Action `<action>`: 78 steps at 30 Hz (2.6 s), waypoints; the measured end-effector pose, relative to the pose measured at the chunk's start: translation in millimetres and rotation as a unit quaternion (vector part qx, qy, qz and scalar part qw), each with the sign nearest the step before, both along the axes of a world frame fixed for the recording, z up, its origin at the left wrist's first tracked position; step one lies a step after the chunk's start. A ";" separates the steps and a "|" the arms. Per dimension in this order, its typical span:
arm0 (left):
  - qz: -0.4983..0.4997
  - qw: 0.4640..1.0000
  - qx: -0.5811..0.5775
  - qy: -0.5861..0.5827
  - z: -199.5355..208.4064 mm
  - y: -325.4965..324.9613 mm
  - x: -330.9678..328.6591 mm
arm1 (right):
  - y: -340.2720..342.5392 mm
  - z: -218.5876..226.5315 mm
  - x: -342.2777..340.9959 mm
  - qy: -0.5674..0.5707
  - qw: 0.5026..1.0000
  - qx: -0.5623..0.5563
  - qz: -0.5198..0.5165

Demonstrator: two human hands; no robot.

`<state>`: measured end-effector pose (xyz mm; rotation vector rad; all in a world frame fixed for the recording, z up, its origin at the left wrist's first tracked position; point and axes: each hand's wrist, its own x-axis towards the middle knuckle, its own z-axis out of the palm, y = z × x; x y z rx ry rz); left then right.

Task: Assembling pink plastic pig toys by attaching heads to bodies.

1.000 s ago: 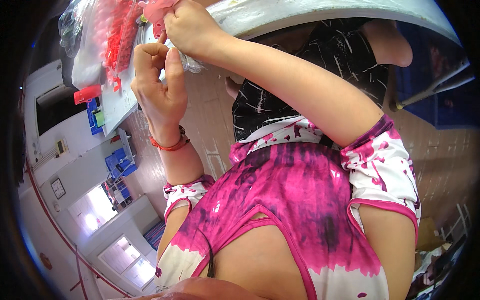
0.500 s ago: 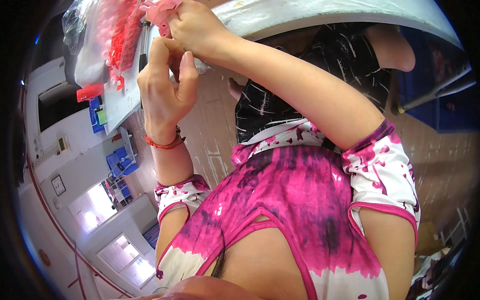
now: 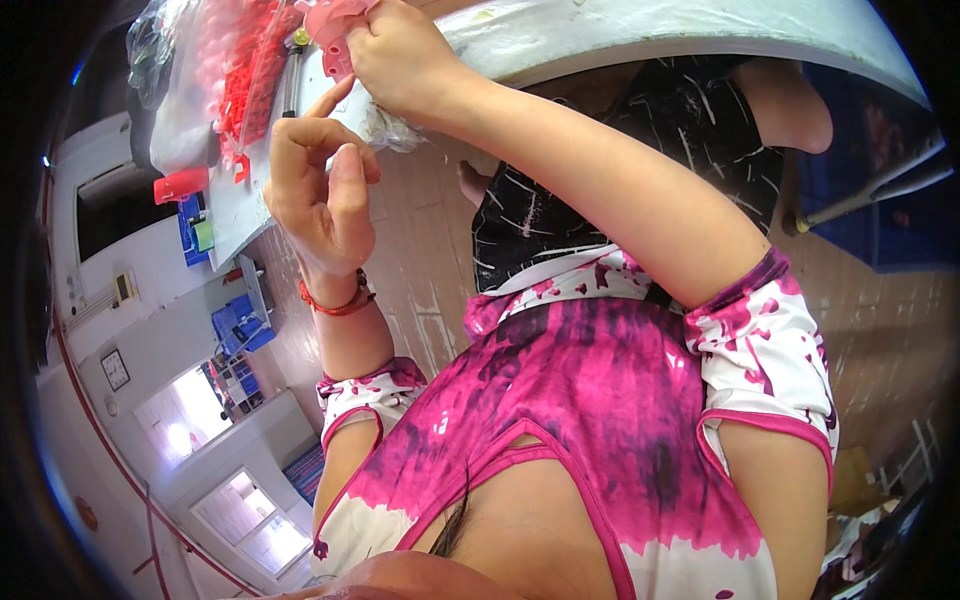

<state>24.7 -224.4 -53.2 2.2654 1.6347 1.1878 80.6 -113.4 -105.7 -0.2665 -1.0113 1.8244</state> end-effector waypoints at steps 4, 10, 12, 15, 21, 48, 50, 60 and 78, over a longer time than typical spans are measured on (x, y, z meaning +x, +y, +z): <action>0.018 1.000 0.014 -0.015 1.4 1.1 1.0 | 1.6 -5.7 -5.6 -0.032 0.993 0.090 -0.073; 0.029 0.952 0.044 -0.301 -2.0 9.7 -14.1 | 7.9 -11.7 -18.0 0.104 0.991 -0.086 -0.001; 0.016 0.911 0.054 -0.409 -5.4 10.8 -26.2 | 6.9 -10.2 -11.8 0.117 0.986 -0.116 0.017; 0.007 0.817 0.065 -0.573 -10.0 13.1 -41.6 | 6.3 -11.8 -4.7 -0.074 0.996 0.021 -0.040; -0.007 0.691 0.054 -0.721 -17.8 15.7 -59.5 | 10.2 -2.3 -5.1 -0.122 0.989 0.055 0.064; 0.129 0.794 0.229 -0.547 -49.4 25.9 -101.4 | 19.8 -13.5 -19.8 0.026 0.996 -0.016 0.078; 0.125 0.856 0.217 -0.453 -45.6 18.1 -86.3 | 23.9 -22.0 -17.5 0.138 0.985 0.085 0.064; 0.157 0.941 -0.047 -0.296 -20.9 12.0 5.0 | -19.8 17.1 25.6 -0.065 0.985 -0.137 0.080; 0.105 0.992 0.065 -0.025 16.3 76.4 38.2 | -36.7 22.8 120.9 -0.004 0.982 -0.189 -0.018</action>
